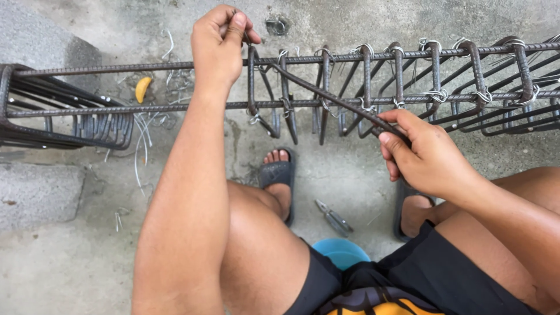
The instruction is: Tying rebar stirrups to longitudinal bars using wire and a manual twisting tool
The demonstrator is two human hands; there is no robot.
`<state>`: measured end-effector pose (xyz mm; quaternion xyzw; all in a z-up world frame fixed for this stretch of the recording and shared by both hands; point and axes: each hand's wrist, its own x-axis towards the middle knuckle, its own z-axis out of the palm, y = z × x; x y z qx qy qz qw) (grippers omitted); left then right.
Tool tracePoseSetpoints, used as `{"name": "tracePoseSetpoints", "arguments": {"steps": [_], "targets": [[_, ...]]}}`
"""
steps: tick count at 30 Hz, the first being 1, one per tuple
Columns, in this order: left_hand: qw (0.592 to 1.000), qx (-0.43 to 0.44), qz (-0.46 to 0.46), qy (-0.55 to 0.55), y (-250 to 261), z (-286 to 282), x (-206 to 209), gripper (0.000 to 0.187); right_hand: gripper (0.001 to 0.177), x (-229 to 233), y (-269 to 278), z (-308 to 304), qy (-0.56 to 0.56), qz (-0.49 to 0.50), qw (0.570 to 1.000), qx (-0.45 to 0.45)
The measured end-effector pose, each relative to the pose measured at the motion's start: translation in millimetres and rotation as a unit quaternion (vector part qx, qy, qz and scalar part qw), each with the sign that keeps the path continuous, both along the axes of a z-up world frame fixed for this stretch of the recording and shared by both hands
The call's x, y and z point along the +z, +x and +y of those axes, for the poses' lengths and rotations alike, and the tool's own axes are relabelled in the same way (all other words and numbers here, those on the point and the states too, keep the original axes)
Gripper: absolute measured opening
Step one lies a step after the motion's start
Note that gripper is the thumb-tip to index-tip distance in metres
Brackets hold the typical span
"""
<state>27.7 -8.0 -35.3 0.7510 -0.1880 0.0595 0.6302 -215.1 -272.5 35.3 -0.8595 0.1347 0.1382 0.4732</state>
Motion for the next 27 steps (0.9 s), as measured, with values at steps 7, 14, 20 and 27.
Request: {"name": "tracePoseSetpoints", "arguments": {"steps": [7,14,20,27], "targets": [[0.999,0.006,-0.033,0.017,-2,0,2,0.018,0.032,2,12,5,-0.02,-0.01,1.0,-0.002],[0.982,0.05,-0.127,0.128,-14,-3,22,0.02,0.01,7,27,19,-0.086,0.086,0.992,0.015],[0.984,0.033,-0.137,0.111,-12,4,23,0.018,0.033,-8,35,11,0.162,0.158,0.971,-0.082],[0.998,0.005,0.038,0.044,-2,13,13,0.015,0.031,-21,46,-12,0.24,0.203,0.948,-0.051]]}}
